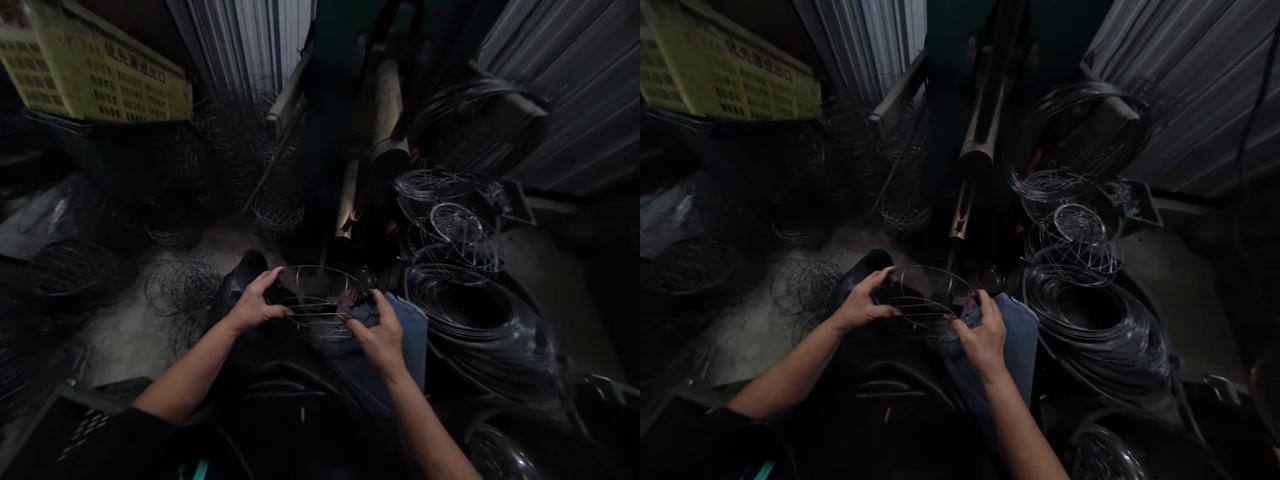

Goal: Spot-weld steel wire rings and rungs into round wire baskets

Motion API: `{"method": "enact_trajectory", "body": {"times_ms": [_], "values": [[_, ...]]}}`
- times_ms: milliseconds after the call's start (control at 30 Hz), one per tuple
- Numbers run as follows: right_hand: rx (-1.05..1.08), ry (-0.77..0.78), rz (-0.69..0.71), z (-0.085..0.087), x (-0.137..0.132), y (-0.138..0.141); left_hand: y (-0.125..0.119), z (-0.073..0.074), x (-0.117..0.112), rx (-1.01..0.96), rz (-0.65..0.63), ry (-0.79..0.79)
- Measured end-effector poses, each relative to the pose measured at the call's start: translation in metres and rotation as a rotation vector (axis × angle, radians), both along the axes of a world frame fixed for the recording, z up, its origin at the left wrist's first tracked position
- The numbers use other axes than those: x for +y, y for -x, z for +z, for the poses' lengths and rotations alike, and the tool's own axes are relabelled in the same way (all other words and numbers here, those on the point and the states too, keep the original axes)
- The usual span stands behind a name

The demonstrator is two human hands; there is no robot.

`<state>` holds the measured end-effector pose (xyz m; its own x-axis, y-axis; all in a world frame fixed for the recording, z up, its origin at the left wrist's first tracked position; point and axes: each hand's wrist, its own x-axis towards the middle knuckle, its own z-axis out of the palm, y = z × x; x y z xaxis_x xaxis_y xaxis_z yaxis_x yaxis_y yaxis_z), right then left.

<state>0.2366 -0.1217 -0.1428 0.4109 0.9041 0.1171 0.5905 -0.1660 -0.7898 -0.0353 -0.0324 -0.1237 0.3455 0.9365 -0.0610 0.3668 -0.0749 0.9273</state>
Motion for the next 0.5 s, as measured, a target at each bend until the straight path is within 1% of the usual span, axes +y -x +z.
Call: {"method": "enact_trajectory", "body": {"times_ms": [67,133,233,267,300,333,400,467,500], "values": [[-0.086,0.048,0.047,-0.007,-0.002,0.0,-0.004,0.01,0.004,0.159,-0.035,-0.071],[-0.17,0.096,0.123,-0.013,-0.008,-0.002,-0.009,0.017,0.008,0.261,-0.117,-0.101],[-0.202,0.085,0.209,-0.018,-0.018,-0.014,-0.02,0.018,0.013,0.385,-0.234,-0.107],[-0.185,0.067,0.205,-0.018,-0.019,-0.022,-0.023,0.018,0.014,0.408,-0.256,-0.105],[-0.162,0.051,0.172,-0.018,-0.02,-0.033,-0.026,0.017,0.014,0.42,-0.265,-0.106],[-0.144,0.043,0.106,-0.018,-0.02,-0.046,-0.028,0.015,0.015,0.423,-0.266,-0.109],[-0.143,0.061,-0.109,-0.016,-0.016,-0.08,-0.03,0.011,0.015,0.408,-0.26,-0.115],[-0.195,0.155,-0.386,-0.014,-0.011,-0.122,-0.029,0.006,0.013,0.377,-0.235,-0.115],[-0.224,0.24,-0.529,-0.013,-0.009,-0.144,-0.028,0.003,0.012,0.359,-0.216,-0.109]]}}
